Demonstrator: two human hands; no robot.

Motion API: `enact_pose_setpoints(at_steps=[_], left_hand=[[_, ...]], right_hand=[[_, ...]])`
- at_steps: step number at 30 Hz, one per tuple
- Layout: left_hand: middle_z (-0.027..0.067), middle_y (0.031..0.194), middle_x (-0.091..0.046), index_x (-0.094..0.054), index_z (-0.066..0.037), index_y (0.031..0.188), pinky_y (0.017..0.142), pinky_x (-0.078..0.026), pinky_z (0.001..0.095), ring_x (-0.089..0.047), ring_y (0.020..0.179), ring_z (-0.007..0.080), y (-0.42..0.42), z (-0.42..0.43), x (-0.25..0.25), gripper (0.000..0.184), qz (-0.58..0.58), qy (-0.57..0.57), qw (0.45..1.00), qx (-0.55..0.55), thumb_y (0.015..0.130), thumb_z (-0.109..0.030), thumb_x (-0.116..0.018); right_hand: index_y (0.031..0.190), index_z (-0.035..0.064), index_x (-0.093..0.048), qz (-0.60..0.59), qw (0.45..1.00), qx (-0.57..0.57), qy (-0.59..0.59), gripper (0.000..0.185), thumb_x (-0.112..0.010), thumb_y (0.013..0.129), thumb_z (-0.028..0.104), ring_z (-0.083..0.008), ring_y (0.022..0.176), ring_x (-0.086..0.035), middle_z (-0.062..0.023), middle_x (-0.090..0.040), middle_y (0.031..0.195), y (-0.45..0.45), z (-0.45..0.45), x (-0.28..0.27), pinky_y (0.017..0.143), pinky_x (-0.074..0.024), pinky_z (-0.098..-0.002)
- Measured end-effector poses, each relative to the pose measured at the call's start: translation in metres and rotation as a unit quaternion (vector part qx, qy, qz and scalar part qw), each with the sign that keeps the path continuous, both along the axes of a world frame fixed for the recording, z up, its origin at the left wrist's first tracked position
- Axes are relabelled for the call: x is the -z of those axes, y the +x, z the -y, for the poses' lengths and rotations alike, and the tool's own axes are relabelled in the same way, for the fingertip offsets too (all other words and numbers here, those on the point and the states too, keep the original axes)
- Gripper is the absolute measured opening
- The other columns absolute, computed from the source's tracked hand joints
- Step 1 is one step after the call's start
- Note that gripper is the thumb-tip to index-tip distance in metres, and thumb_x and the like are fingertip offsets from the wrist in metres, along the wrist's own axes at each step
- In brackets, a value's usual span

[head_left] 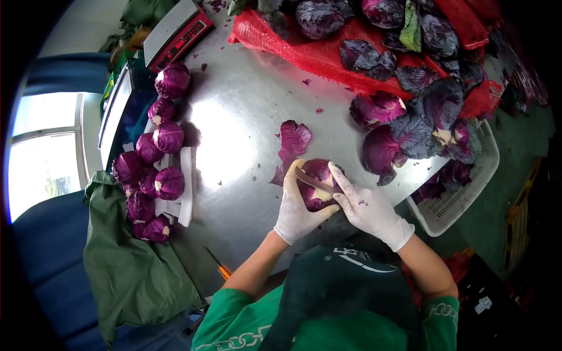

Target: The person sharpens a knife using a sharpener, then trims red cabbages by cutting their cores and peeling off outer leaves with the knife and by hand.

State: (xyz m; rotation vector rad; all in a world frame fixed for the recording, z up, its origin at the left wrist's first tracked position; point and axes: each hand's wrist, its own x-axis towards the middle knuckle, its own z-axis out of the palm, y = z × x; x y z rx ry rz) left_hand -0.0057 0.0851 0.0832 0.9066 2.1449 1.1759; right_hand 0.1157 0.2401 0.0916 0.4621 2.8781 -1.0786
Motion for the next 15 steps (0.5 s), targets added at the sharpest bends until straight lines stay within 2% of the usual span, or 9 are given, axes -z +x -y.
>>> enact_pose_setpoints(at_steps=[1,4,8,9,10,11,12,13,15], left_hand=[[0.0222,0.137,-0.035,-0.021,0.002,0.143,0.104,-0.039,0.0431,-0.044,0.126,0.0352,0.0,0.0,-0.002,0.108,-0.001,-0.007,1.0,0.005,0.062,-0.021,-0.089],[0.0225,0.138,-0.035,-0.021,0.001,0.144,0.105,-0.038,0.0433,-0.043,0.127,0.0358,0.001,0.002,-0.002,0.108,0.013,-0.008,1.0,-0.001,0.063,-0.019,-0.089],[0.0247,0.142,-0.032,-0.024,0.0,0.139,0.108,-0.036,0.045,-0.039,0.132,0.0384,0.004,0.004,0.004,0.102,-0.005,0.019,1.0,-0.016,0.062,-0.017,-0.089],[0.0247,0.142,-0.032,-0.024,0.0,0.139,0.108,-0.036,0.045,-0.039,0.132,0.0384,0.006,0.004,0.002,0.102,-0.003,0.018,1.0,-0.016,0.062,-0.017,-0.089],[0.0238,0.144,-0.031,-0.026,-0.002,0.136,0.108,-0.035,0.0451,-0.038,0.134,0.0361,0.011,0.004,-0.002,0.098,-0.067,0.028,0.997,0.02,0.062,-0.016,-0.089],[0.0228,0.146,-0.03,-0.028,-0.004,0.132,0.109,-0.035,0.0453,-0.038,0.135,0.0338,0.015,0.005,-0.005,0.093,-0.132,0.04,0.989,0.056,0.063,-0.015,-0.089],[0.025,0.149,-0.027,-0.028,-0.006,0.125,0.112,-0.029,0.0481,-0.033,0.138,0.0373,0.017,0.009,0.0,0.088,-0.118,0.058,0.989,0.068,0.064,-0.018,-0.09],[0.025,0.149,-0.027,-0.028,-0.006,0.125,0.112,-0.029,0.0481,-0.033,0.138,0.0373,0.016,0.015,0.007,0.088,-0.119,0.057,0.988,0.075,0.064,-0.018,-0.09],[0.0274,0.149,-0.025,-0.026,-0.008,0.123,0.113,-0.026,0.0486,-0.031,0.139,0.0392,0.015,0.025,0.017,0.088,-0.009,0.092,0.995,-0.035,0.064,-0.021,-0.091]], right_hand=[[0.149,0.0196,-0.037,-0.02,0.999,-0.011,0.029,0.058,-0.052,0.096,0.036,-0.0304,0.055,-0.062,-0.0103,-0.063,0.068,-0.001,-0.001,0.003,0.048,-0.0505,-0.0432],[0.15,0.0192,-0.036,-0.054,0.996,-0.041,0.063,0.058,-0.052,0.097,0.036,-0.0293,0.052,-0.06,-0.0092,-0.061,0.065,-0.005,-0.004,0.006,0.047,-0.0504,-0.0428],[0.144,0.0219,-0.045,-0.033,0.998,-0.018,0.051,0.047,-0.05,0.098,0.035,-0.0325,0.056,-0.063,-0.0127,-0.064,0.069,-0.012,-0.003,0.004,0.049,-0.0511,-0.0442],[0.138,0.0223,-0.049,-0.07,0.996,0.061,0.013,0.041,-0.049,0.099,0.035,-0.0348,0.06,-0.064,-0.0148,-0.065,0.073,-0.017,-0.008,0.009,0.051,-0.0512,-0.046],[0.133,0.0227,-0.053,-0.105,0.984,0.14,-0.025,0.035,-0.048,0.1,0.034,-0.0371,0.065,-0.065,-0.017,-0.066,0.077,-0.023,-0.016,0.013,0.053,-0.0514,-0.0477],[0.123,0.0213,-0.057,-0.04,0.974,0.216,-0.051,0.028,-0.045,0.101,0.035,-0.0398,0.073,-0.066,-0.0203,-0.067,0.083,-0.027,-0.04,0.023,0.058,-0.0509,-0.0507],[0.128,0.0204,-0.056,0.001,0.969,0.237,-0.074,0.033,-0.044,0.101,0.037,-0.0406,0.075,-0.065,-0.0203,-0.067,0.083,-0.025,-0.062,0.047,0.061,-0.0511,-0.0497],[0.134,0.0181,-0.053,-0.153,0.95,0.262,-0.072,0.039,-0.045,0.101,0.038,-0.0396,0.075,-0.067,-0.0196,-0.068,0.081,-0.02,-0.078,0.09,0.063,-0.0512,-0.0468],[0.142,0.0156,-0.045,0.021,0.902,0.365,-0.23,0.05,-0.05,0.099,0.04,-0.0348,0.069,-0.066,-0.0185,-0.067,0.079,-0.019,-0.097,0.056,0.063,-0.0508,-0.0433]])
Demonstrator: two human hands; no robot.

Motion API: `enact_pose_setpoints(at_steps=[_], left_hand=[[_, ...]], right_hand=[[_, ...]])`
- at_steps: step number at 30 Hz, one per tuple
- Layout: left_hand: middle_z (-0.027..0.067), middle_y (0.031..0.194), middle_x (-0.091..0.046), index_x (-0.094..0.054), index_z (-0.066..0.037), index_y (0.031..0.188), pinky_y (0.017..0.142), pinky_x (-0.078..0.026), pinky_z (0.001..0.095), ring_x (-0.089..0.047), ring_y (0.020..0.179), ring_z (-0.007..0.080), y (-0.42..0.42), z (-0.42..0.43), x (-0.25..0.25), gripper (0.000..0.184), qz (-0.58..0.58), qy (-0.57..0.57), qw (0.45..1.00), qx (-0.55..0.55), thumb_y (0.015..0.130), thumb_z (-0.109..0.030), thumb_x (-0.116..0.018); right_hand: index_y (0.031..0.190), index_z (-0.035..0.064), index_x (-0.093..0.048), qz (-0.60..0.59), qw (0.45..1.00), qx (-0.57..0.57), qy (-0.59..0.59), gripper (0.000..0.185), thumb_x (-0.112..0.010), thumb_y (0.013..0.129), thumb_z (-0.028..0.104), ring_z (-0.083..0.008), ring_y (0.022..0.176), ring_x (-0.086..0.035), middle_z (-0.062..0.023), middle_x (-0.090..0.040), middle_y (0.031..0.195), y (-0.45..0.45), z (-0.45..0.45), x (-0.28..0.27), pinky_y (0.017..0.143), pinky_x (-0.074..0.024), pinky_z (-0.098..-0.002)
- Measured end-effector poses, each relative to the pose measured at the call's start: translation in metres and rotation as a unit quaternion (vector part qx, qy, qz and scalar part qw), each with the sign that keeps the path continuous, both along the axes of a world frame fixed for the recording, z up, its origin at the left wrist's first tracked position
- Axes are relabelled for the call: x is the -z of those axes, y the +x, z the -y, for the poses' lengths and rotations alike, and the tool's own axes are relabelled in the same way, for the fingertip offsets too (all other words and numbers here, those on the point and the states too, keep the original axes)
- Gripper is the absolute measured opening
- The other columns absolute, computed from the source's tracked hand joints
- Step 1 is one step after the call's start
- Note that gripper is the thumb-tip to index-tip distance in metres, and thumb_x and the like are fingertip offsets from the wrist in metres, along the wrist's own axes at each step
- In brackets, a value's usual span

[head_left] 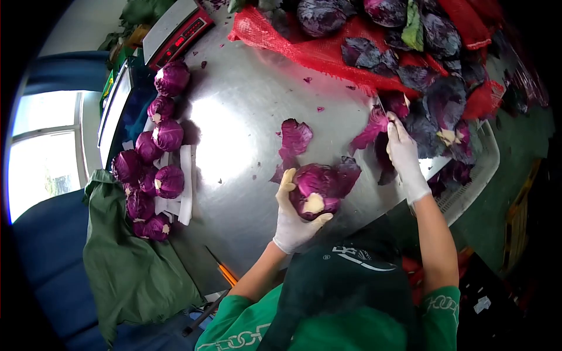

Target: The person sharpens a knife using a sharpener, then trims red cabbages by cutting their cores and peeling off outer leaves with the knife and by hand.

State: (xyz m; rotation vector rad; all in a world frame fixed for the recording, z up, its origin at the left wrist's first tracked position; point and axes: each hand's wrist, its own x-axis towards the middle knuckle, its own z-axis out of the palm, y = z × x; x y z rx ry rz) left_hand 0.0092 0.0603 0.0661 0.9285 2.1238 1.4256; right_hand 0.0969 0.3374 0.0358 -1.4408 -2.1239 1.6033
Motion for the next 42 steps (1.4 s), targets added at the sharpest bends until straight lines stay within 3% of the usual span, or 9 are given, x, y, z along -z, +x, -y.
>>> enact_pose_setpoints(at_steps=[4,12,15,22,25,28,32,38,42], left_hand=[[0.0296,0.154,-0.018,-0.027,-0.005,0.124,0.111,-0.031,0.0462,-0.031,0.139,0.0404,0.002,-0.002,-0.006,0.087,-0.03,-0.031,0.999,-0.001,0.064,-0.016,-0.089],[0.0305,0.152,-0.018,-0.026,-0.007,0.124,0.112,-0.029,0.0477,-0.031,0.138,0.0392,-0.003,-0.003,-0.006,0.091,-0.016,-0.057,0.998,0.03,0.063,-0.026,-0.091],[0.0299,0.151,-0.02,-0.025,-0.007,0.124,0.111,-0.029,0.0477,-0.031,0.138,0.0387,-0.003,0.002,-0.003,0.092,-0.034,-0.056,0.997,0.035,0.064,-0.029,-0.091],[0.0307,0.154,-0.013,-0.027,-0.004,0.139,0.116,-0.02,0.0522,-0.015,0.145,0.0452,-0.004,0.004,-0.005,0.098,-0.05,-0.029,0.997,0.051,0.065,-0.025,-0.089],[0.0292,0.153,-0.014,-0.029,-0.005,0.146,0.116,-0.02,0.0494,-0.014,0.145,0.0423,0.003,-0.003,-0.026,0.101,-0.018,-0.098,0.995,0.004,0.068,-0.033,-0.086],[0.0217,0.147,-0.027,-0.032,-0.006,0.143,0.114,-0.026,0.0442,-0.028,0.139,0.0355,0.014,-0.014,-0.014,0.09,-0.061,-0.12,0.99,-0.04,0.071,-0.023,-0.084],[0.0191,0.146,-0.03,-0.022,-0.002,0.146,0.113,-0.03,0.0411,-0.035,0.135,0.0322,0.01,-0.008,-0.012,0.099,0.045,-0.05,0.997,-0.034,0.07,-0.017,-0.084],[0.0231,0.151,-0.026,-0.022,0.001,0.146,0.115,-0.026,0.0427,-0.027,0.142,0.0365,-0.011,0.003,-0.014,0.102,0.076,-0.05,0.994,0.064,0.067,-0.015,-0.085],[0.0225,0.151,-0.029,-0.028,0.001,0.143,0.115,-0.025,0.0441,-0.028,0.141,0.04,-0.02,0.011,-0.026,0.1,-0.029,-0.125,0.98,0.15,0.062,-0.011,-0.087]], right_hand=[[0.15,0.0118,-0.024,-0.116,0.979,-0.165,0.041,0.089,-0.073,0.083,0.044,-0.0252,0.064,-0.064,-0.0123,-0.061,0.075,0.007,0.075,-0.052,0.063,-0.0509,-0.0379],[0.115,0.008,-0.052,-0.027,0.965,-0.261,-0.014,0.04,-0.067,0.085,0.029,-0.0341,0.076,-0.067,-0.0146,-0.067,0.081,0.011,0.096,-0.056,0.068,-0.053,-0.0432],[0.095,0.0041,-0.061,-0.093,0.94,-0.229,0.235,0.012,-0.06,0.084,0.01,-0.0384,0.073,-0.065,-0.016,-0.067,0.078,0.018,0.081,-0.023,0.066,-0.0538,-0.045],[0.103,0.0028,-0.054,-0.013,0.965,-0.261,-0.037,0.039,-0.078,0.083,0.026,-0.009,0.07,-0.052,-0.0021,-0.055,0.079,0.018,0.093,-0.051,0.066,-0.0472,-0.027],[0.1,0.0014,-0.058,-0.065,0.965,-0.223,-0.12,0.037,-0.074,0.081,0.028,-0.0267,0.069,-0.065,-0.0119,-0.064,0.078,0.025,0.106,-0.047,0.066,-0.0519,-0.0377],[0.095,0.0009,-0.062,-0.041,0.973,-0.206,0.099,0.019,-0.064,0.082,0.014,-0.0345,0.077,-0.066,-0.0199,-0.065,0.085,0.033,0.096,-0.044,0.068,-0.0531,-0.0405],[0.105,0.0046,-0.066,0.014,0.984,-0.081,0.16,0.03,-0.07,0.082,0.024,-0.0237,0.073,-0.066,-0.0099,-0.066,0.084,0.034,0.023,-0.027,0.069,-0.0538,-0.0355],[0.118,0.0071,-0.062,-0.173,0.919,-0.354,0.01,0.053,-0.084,0.074,0.026,-0.0131,0.091,-0.057,-0.0041,-0.06,0.101,-0.012,0.074,-0.046,0.079,-0.0496,-0.0282],[0.11,0.004,-0.062,-0.149,0.884,-0.432,0.096,0.034,-0.074,0.083,0.02,-0.0288,0.084,-0.065,-0.0112,-0.064,0.097,-0.011,0.076,-0.05,0.074,-0.053,-0.0357]])
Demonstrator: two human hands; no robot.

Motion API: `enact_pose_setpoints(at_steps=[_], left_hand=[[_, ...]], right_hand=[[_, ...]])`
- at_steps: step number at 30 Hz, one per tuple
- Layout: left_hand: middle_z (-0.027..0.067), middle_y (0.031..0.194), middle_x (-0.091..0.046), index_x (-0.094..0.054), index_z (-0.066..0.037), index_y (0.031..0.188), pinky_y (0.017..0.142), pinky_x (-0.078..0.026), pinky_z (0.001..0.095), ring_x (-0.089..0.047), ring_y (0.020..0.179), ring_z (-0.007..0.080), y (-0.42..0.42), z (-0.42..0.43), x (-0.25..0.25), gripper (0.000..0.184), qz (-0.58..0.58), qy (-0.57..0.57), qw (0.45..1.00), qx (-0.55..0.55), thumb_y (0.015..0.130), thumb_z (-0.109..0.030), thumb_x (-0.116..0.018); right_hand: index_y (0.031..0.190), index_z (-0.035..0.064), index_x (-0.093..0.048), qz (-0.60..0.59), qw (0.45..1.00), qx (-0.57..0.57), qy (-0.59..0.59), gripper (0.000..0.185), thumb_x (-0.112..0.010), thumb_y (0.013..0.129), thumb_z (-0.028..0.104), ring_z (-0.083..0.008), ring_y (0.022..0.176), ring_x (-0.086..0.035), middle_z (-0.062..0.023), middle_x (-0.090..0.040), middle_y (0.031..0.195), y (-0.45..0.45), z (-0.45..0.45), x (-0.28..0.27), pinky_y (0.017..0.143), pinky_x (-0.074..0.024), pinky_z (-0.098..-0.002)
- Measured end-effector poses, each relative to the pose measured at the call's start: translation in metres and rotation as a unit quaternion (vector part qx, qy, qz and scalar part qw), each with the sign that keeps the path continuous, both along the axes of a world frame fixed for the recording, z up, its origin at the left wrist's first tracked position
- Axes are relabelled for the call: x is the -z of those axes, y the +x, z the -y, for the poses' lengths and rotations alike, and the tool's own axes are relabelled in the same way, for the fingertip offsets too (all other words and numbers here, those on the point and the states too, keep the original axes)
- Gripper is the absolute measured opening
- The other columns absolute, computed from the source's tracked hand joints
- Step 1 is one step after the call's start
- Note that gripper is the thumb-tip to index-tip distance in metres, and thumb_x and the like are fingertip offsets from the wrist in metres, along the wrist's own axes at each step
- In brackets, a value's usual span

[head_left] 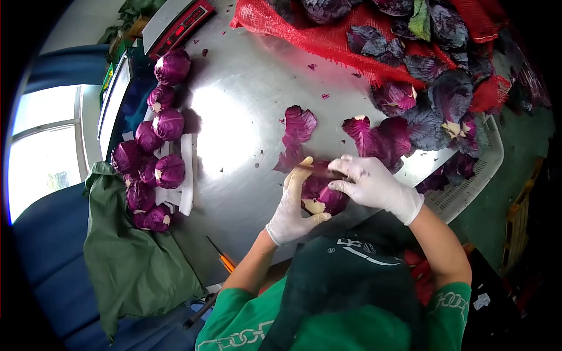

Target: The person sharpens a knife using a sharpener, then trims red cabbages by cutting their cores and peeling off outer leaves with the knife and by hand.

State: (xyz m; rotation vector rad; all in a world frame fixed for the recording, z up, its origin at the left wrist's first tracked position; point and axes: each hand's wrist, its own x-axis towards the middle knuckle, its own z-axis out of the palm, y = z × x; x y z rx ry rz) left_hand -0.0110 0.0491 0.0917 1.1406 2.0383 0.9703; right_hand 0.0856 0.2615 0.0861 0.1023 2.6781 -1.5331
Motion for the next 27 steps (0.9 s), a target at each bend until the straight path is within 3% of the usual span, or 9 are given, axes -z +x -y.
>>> enact_pose_setpoints(at_steps=[2,6,8,10,14,17,21,25,27], left_hand=[[0.0217,0.153,-0.027,-0.028,0.0,0.144,0.115,-0.026,0.0443,-0.029,0.14,0.039,-0.004,0.0,0.0,0.101,0.086,0.025,0.996,-0.006,0.063,-0.011,-0.086],[0.0206,0.157,-0.018,-0.02,-0.005,0.146,0.114,-0.03,0.0396,-0.019,0.147,0.0312,-0.01,0.019,0.004,0.102,0.157,0.049,0.986,0.006,0.067,-0.002,-0.084],[0.0197,0.158,-0.016,-0.017,-0.006,0.147,0.114,-0.03,0.0402,-0.016,0.148,0.0296,-0.017,0.032,0.009,0.103,0.162,0.053,0.985,-0.003,0.069,-0.002,-0.083],[0.0188,0.158,-0.014,-0.014,-0.007,0.148,0.114,-0.031,0.0408,-0.014,0.148,0.0281,-0.015,0.052,0.01,0.104,0.175,0.049,0.983,-0.018,0.07,-0.001,-0.082],[0.0178,0.155,-0.019,-0.008,-0.011,0.15,0.113,-0.032,0.044,-0.021,0.145,0.0286,-0.004,0.068,0.01,0.102,0.315,0.081,0.941,-0.098,0.077,-0.007,-0.078],[0.0148,0.141,-0.038,-0.018,-0.007,0.148,0.11,-0.036,0.0437,-0.045,0.128,0.0263,0.017,0.065,0.019,0.09,0.353,0.048,0.863,-0.358,0.081,-0.023,-0.076],[0.0136,0.136,-0.045,-0.03,-0.004,0.144,0.109,-0.037,0.0406,-0.046,0.127,0.0251,0.012,0.058,0.003,0.086,0.482,0.097,0.778,-0.39,0.075,-0.016,-0.08],[0.0137,0.138,-0.043,-0.031,-0.003,0.143,0.109,-0.037,0.0413,-0.046,0.127,0.0251,0.005,0.055,0.01,0.09,0.424,0.1,0.832,-0.343,0.071,-0.018,-0.083],[0.0167,0.141,-0.04,-0.032,-0.003,0.141,0.109,-0.037,0.0428,-0.044,0.129,0.0304,-0.003,0.039,0.003,0.096,0.171,0.034,0.956,-0.235,0.064,-0.02,-0.087]], right_hand=[[0.104,0.0027,-0.062,-0.008,0.996,-0.004,0.092,0.02,-0.066,0.086,0.013,-0.0362,0.08,-0.064,-0.0151,-0.064,0.091,0.002,0.001,-0.003,0.069,-0.0535,-0.0402],[0.097,0.0038,-0.061,-0.003,0.928,0.29,0.232,0.018,-0.056,0.093,0.02,-0.0369,0.076,-0.066,-0.0194,-0.066,0.082,0.005,-0.054,0.044,0.061,-0.054,-0.0446],[0.099,0.0043,-0.063,0.061,0.94,0.294,0.161,0.024,-0.063,0.09,0.027,-0.0325,0.076,-0.068,-0.0159,-0.068,0.077,0.012,-0.055,0.035,0.068,-0.0554,-0.0409],[0.104,0.0039,-0.063,0.155,0.961,0.207,-0.102,0.037,-0.073,0.084,0.033,-0.0264,0.082,-0.069,-0.0123,-0.069,0.085,0.016,-0.023,0.016,0.078,-0.0549,-0.0363],[0.122,0.0031,-0.056,0.086,0.968,0.103,-0.214,0.061,-0.082,0.076,0.035,-0.0223,0.106,-0.061,-0.0117,-0.058,0.124,0.015,0.049,0.022,0.088,-0.0512,-0.0338],[0.118,0.0027,-0.058,0.084,0.958,0.112,-0.251,0.051,-0.083,0.077,0.019,-0.0136,0.093,-0.058,-0.005,-0.058,0.11,0.011,0.071,0.015,0.081,-0.0494,-0.0277],[0.118,0.005,-0.062,0.134,0.893,0.187,-0.387,0.025,-0.062,0.093,0.004,-0.0032,0.079,-0.055,0.0045,-0.062,0.093,0.012,0.072,0.035,0.073,-0.0478,-0.0202],[0.119,0.0015,-0.061,0.074,0.919,0.212,-0.323,0.029,-0.065,0.091,0.008,-0.0126,0.092,-0.064,-0.0058,-0.065,0.105,0.011,0.062,0.032,0.08,-0.0519,-0.0253],[0.119,0.0024,-0.061,0.031,0.946,0.208,-0.247,0.031,-0.066,0.09,0.012,-0.016,0.094,-0.065,-0.0069,-0.065,0.106,0.006,0.052,0.02,0.083,-0.0519,-0.0273]])
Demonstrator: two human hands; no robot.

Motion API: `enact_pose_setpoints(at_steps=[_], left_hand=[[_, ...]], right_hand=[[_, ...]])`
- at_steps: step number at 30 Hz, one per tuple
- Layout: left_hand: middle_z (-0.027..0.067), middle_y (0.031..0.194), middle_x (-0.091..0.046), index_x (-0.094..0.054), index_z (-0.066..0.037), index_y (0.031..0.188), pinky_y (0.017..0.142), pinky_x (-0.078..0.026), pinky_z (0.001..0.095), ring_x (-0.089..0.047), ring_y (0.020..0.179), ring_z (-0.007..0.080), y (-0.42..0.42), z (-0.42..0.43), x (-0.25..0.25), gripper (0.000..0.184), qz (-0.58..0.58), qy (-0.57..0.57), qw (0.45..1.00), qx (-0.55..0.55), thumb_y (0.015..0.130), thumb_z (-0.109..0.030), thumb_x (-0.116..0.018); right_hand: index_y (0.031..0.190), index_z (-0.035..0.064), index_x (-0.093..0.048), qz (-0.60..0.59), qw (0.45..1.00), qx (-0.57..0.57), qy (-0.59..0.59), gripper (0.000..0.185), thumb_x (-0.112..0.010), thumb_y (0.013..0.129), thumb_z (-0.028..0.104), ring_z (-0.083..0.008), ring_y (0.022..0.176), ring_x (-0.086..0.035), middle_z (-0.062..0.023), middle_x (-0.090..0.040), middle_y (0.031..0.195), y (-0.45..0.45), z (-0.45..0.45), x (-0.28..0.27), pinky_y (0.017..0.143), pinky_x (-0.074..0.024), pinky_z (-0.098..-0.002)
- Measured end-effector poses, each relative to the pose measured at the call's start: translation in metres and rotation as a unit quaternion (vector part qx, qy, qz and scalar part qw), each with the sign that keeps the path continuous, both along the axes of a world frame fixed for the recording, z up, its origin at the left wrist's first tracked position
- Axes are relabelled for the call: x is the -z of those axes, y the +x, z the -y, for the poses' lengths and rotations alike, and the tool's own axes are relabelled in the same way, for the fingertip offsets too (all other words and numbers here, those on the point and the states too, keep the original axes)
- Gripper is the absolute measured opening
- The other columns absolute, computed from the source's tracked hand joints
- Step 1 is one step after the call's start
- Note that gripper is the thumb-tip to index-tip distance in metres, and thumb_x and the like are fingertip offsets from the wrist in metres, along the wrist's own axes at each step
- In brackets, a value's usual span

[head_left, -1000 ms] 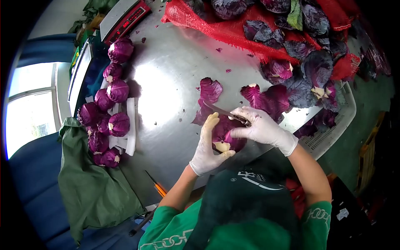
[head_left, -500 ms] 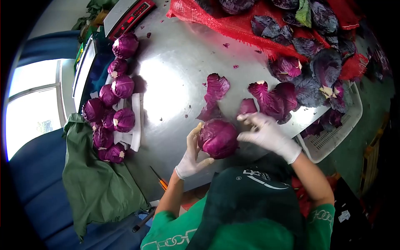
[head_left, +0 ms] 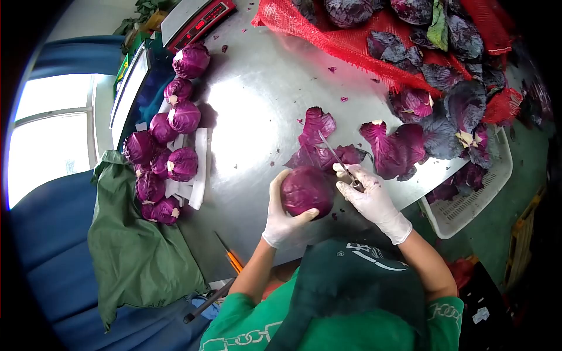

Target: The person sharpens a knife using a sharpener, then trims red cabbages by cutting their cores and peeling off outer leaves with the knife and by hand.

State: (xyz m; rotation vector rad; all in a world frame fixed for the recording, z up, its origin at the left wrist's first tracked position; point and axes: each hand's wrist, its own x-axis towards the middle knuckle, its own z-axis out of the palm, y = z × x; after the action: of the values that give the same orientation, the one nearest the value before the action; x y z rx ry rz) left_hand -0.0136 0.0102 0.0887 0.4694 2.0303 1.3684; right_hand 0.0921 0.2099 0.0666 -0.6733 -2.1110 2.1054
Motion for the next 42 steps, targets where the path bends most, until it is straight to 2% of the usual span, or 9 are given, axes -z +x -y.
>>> enact_pose_setpoints(at_steps=[1,3,5,10,13,18,25,35,42], left_hand=[[0.0167,0.141,-0.04,-0.032,-0.003,0.141,0.109,-0.037,0.0428,-0.044,0.129,0.0304,-0.003,-0.009,-0.003,0.096,0.001,0.004,1.0,0.001,0.064,-0.02,-0.087],[0.0224,0.141,-0.039,-0.035,-0.004,0.14,0.109,-0.036,0.0461,-0.04,0.13,0.0382,-0.006,-0.03,-0.009,0.1,-0.301,-0.059,0.941,0.143,0.057,-0.019,-0.089],[0.0251,0.141,-0.036,-0.037,-0.004,0.139,0.106,-0.032,0.0497,-0.036,0.131,0.0439,-0.003,-0.04,-0.009,0.1,-0.356,-0.036,0.909,0.212,0.054,-0.02,-0.088],[0.0268,0.147,-0.025,-0.032,-0.004,0.144,0.112,-0.029,0.0508,-0.029,0.137,0.0426,0.014,-0.022,0.017,0.114,-0.305,-0.054,0.942,0.126,0.056,-0.045,-0.092],[0.0232,0.147,-0.028,-0.024,-0.002,0.149,0.114,-0.028,0.0456,-0.029,0.138,0.0384,0.042,-0.029,0.045,0.117,-0.076,0.093,0.993,0.013,0.06,-0.036,-0.092],[0.0247,0.142,-0.03,-0.026,-0.001,0.147,0.111,-0.031,0.0464,-0.031,0.134,0.0405,0.034,-0.058,0.008,0.114,-0.204,-0.032,0.974,0.093,0.059,-0.03,-0.092],[0.0247,0.142,-0.032,-0.032,0.0,0.141,0.11,-0.031,0.0472,-0.032,0.134,0.0405,0.05,-0.073,0.003,0.098,-0.276,-0.094,0.951,0.102,0.063,-0.022,-0.087],[0.0272,0.144,-0.033,-0.032,0.002,0.141,0.111,-0.03,0.0487,-0.034,0.134,0.0424,0.064,-0.084,0.017,0.1,-0.353,-0.061,0.931,0.075,0.061,-0.02,-0.087],[0.0257,0.142,-0.032,-0.023,-0.003,0.143,0.11,-0.033,0.0465,-0.037,0.133,0.0404,0.073,-0.047,0.03,0.114,-0.251,-0.008,0.968,0.017,0.058,-0.03,-0.094]], right_hand=[[0.12,0.0034,-0.061,-0.027,0.996,-0.006,0.082,0.033,-0.067,0.09,0.016,-0.0194,0.096,-0.065,-0.008,-0.064,0.108,-0.002,-0.004,-0.003,0.085,-0.0518,-0.0293],[0.125,0.0065,-0.06,-0.017,0.996,-0.01,0.09,0.043,-0.071,0.087,0.024,-0.0256,0.105,-0.064,-0.0107,-0.064,0.116,-0.005,-0.007,-0.005,0.092,-0.05,-0.0316],[0.13,0.008,-0.058,-0.039,0.994,-0.009,0.1,0.052,-0.074,0.084,0.027,-0.0266,0.115,-0.061,-0.0121,-0.061,0.126,-0.008,-0.007,-0.017,0.096,-0.0484,-0.0316],[0.133,0.0019,-0.054,0.042,0.997,-0.016,0.063,0.061,-0.077,0.083,0.028,-0.0257,0.123,-0.056,-0.0163,-0.058,0.132,0.024,-0.014,-0.006,0.101,-0.0456,-0.0342],[0.132,0.0022,-0.055,0.028,0.999,0.026,0.026,0.057,-0.076,0.084,0.026,-0.0256,0.124,-0.055,-0.0161,-0.058,0.132,0.046,-0.005,0.022,0.099,-0.047,-0.0347],[0.129,0.0041,-0.058,0.061,0.978,0.072,0.185,0.033,-0.054,0.098,0.018,-0.0379,0.091,-0.066,-0.0218,-0.067,0.103,0.06,-0.008,-0.003,0.08,-0.0523,-0.0404],[0.152,0.0092,-0.025,0.151,0.938,-0.041,0.31,0.061,-0.05,0.099,0.028,-0.0337,0.064,-0.065,-0.0151,-0.068,0.082,0.061,0.008,-0.042,0.058,-0.0528,-0.0428],[0.146,0.0131,-0.042,0.123,0.906,0.054,0.4,0.054,-0.056,0.095,0.025,-0.0301,0.055,-0.063,-0.0132,-0.061,0.067,0.06,0.011,-0.019,0.052,-0.051,-0.0421],[0.136,0.0126,-0.052,0.25,0.948,0.156,0.118,0.046,-0.032,0.104,0.04,-0.0417,0.106,-0.06,-0.0196,-0.064,0.119,0.048,-0.059,0.04,0.097,-0.045,-0.0428]])
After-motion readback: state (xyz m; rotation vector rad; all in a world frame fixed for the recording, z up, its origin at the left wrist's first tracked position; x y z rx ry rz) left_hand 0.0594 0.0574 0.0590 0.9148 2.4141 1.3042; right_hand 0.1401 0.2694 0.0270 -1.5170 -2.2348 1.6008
